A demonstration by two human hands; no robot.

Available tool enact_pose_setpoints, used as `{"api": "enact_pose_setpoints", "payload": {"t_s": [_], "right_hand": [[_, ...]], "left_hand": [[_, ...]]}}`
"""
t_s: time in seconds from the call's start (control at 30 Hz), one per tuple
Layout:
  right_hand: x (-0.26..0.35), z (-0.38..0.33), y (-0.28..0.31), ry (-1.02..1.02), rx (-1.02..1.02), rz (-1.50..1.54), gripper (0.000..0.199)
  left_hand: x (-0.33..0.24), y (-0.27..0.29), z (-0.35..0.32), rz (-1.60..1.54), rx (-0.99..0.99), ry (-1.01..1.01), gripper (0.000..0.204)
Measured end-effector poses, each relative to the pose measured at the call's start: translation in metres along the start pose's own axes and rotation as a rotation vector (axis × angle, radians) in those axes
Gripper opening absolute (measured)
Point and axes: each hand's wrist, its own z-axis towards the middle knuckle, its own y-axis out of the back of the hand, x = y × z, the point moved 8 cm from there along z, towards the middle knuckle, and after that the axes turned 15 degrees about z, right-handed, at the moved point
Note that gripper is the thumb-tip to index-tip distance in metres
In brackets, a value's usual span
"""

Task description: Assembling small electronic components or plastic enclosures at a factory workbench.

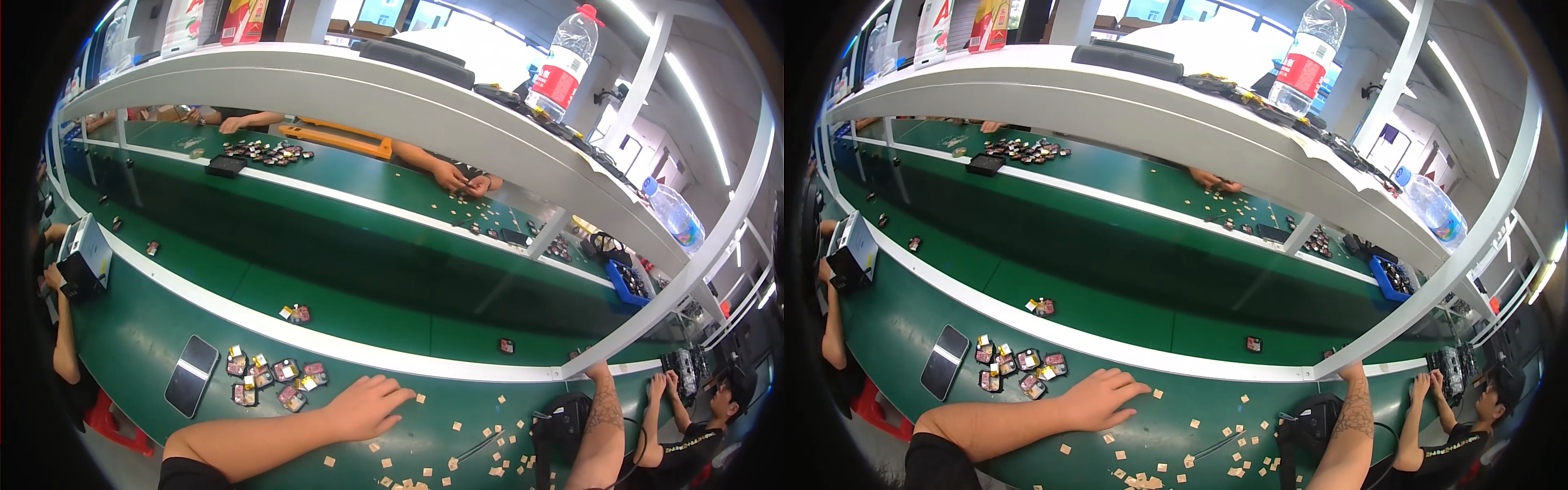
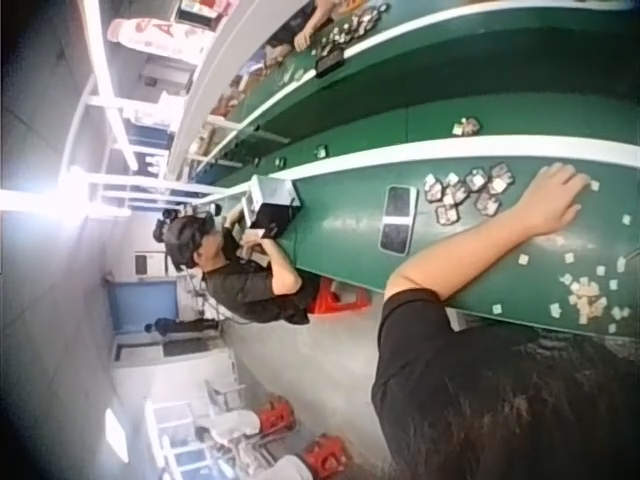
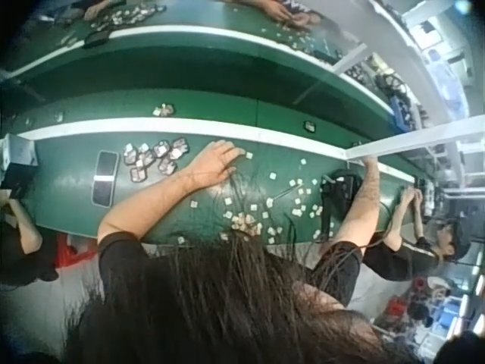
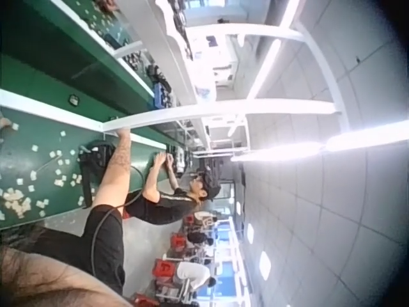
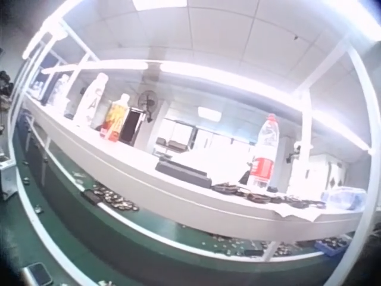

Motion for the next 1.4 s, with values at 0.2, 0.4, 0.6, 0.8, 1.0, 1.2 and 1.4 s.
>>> {"api": "enact_pose_setpoints", "payload": {"t_s": [0.2,0.4,0.6,0.8,1.0,1.2,1.4], "right_hand": [[-0.043,-0.003,0.002,0.094,0.216,-0.116,0.025],[-0.066,-0.02,0.071,-0.624,-0.507,0.617,0.031],[-0.089,-0.103,0.174,-0.615,-1.465,1.507,0.034],[0.175,-0.111,0.229,-0.194,-1.211,1.42,0.014],[0.445,-0.114,0.138,0.002,0.22,1.233,0.013],[0.507,-0.128,0.067,0.031,0.716,1.058,0.016],[0.499,-0.128,0.057,0.053,0.56,1.104,0.021]], "left_hand": [[-0.004,0.002,0.005,-0.051,0.021,-0.014,0.051],[0.0,0.0,0.0,-0.047,0.047,0.015,0.051],[-0.001,0.001,0.002,-0.043,-0.011,-0.009,0.051],[-0.002,0.014,-0.001,-0.056,-0.015,0.025,0.053],[-0.012,0.022,0.002,-0.108,-0.087,-0.019,0.074],[-0.022,0.018,0.001,-0.171,-0.039,-0.132,0.083],[-0.023,0.005,0.004,-0.133,0.044,-0.127,0.075]]}}
